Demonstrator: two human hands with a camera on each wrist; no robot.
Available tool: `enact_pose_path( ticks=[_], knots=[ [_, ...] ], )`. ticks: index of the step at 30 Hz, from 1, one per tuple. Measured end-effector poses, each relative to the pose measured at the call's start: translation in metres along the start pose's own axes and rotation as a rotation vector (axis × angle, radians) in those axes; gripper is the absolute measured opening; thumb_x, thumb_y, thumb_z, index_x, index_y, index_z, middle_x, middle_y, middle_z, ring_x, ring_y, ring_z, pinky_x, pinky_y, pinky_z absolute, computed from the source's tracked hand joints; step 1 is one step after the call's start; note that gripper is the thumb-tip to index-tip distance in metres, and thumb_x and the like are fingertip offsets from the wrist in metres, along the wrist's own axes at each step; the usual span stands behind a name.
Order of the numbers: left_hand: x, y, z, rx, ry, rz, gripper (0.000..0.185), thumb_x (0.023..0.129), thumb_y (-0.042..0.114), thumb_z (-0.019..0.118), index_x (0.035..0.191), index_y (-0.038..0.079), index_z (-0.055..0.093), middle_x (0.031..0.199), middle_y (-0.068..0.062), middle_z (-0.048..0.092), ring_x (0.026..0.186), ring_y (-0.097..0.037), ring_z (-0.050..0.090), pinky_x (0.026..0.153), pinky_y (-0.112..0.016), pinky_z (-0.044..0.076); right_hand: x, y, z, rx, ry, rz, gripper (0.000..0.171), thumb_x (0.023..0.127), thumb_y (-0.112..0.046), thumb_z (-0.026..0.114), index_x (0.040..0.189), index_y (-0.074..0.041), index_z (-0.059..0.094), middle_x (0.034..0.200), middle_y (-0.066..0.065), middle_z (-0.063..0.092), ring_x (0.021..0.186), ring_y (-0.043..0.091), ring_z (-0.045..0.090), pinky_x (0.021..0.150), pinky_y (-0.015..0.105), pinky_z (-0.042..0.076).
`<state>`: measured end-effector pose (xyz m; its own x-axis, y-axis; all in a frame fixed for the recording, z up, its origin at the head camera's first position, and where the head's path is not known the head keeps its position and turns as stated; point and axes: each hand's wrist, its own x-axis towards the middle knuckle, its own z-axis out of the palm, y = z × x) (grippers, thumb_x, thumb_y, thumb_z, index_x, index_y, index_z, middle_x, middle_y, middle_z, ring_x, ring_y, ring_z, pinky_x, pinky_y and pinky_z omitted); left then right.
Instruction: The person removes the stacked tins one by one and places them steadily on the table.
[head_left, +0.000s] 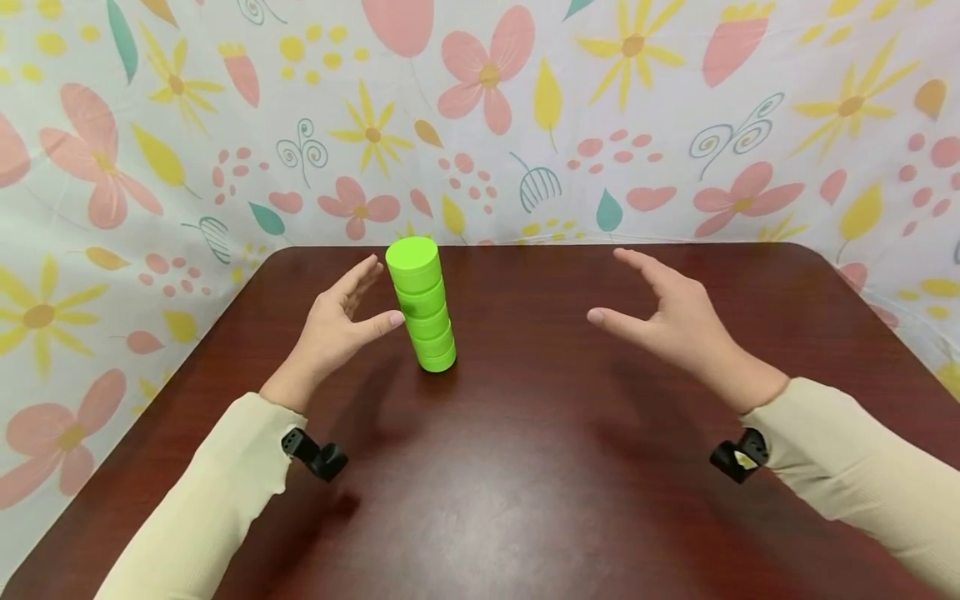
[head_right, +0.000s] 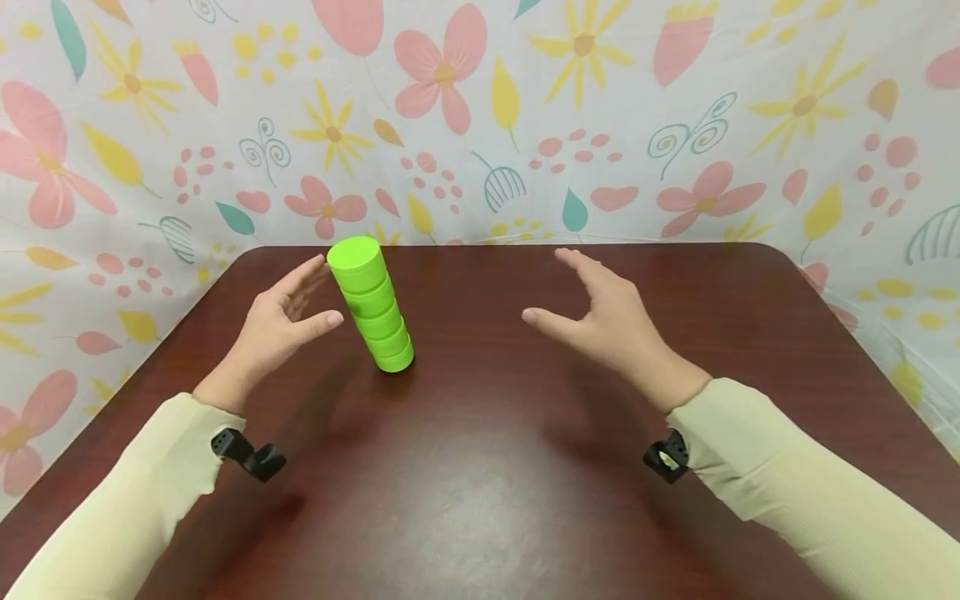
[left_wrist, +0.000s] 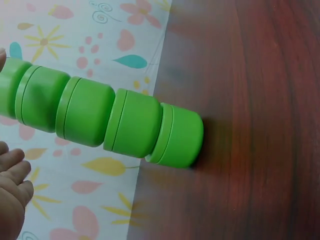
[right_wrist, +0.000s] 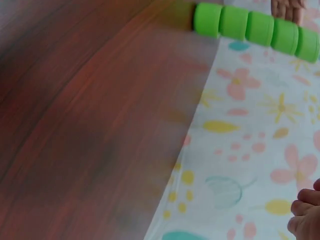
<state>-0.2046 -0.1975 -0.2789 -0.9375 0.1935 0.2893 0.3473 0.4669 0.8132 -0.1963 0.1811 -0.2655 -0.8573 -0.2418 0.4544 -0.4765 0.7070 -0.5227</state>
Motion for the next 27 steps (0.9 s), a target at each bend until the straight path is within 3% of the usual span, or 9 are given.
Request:
enact_pose_path(
  ticks=[4,11,19,27],
  knots=[
    [-0.001,-0.001,0.004,-0.090,0.026,0.024,0.073,0.081,0.009,0.071,0.143,0.006,0.032,0.143,-0.011,0.041,0.134,-0.018,0.034,0.110,-0.037,0.025,0.007,-0.007,0.015,0.073,0.063,-0.082,0.065,0.075,-0.025,0.077,0.131,-0.007,0.051,0.129,0.012,0.055,0.117,0.029,0.051,0.093,0.050,0.039],
    [-0.002,-0.008,0.011,-0.168,0.064,0.047,0.067,0.079,0.001,0.070,0.138,0.001,0.039,0.136,-0.016,0.048,0.130,-0.022,0.041,0.108,-0.040,0.029,0.018,-0.014,0.034,0.165,0.162,-0.171,0.054,0.073,-0.015,0.077,0.122,-0.005,0.058,0.119,0.013,0.062,0.115,0.025,0.055,0.095,0.046,0.040],
    [-0.001,-0.015,0.016,-0.162,0.093,0.021,0.059,0.080,0.005,0.070,0.134,0.001,0.046,0.129,-0.016,0.054,0.123,-0.023,0.048,0.102,-0.038,0.038,0.029,-0.024,0.046,0.208,0.150,-0.199,0.051,0.074,-0.018,0.076,0.121,-0.006,0.059,0.117,0.011,0.063,0.113,0.023,0.056,0.095,0.044,0.041],
    [0.001,-0.017,0.019,-0.173,0.106,0.018,0.054,0.081,0.006,0.070,0.131,0.002,0.049,0.126,-0.016,0.056,0.120,-0.022,0.051,0.101,-0.038,0.038,0.039,-0.034,0.056,0.252,0.111,-0.195,0.048,0.077,-0.021,0.075,0.120,-0.006,0.059,0.117,0.008,0.063,0.114,0.019,0.054,0.098,0.042,0.040]
  ],
)
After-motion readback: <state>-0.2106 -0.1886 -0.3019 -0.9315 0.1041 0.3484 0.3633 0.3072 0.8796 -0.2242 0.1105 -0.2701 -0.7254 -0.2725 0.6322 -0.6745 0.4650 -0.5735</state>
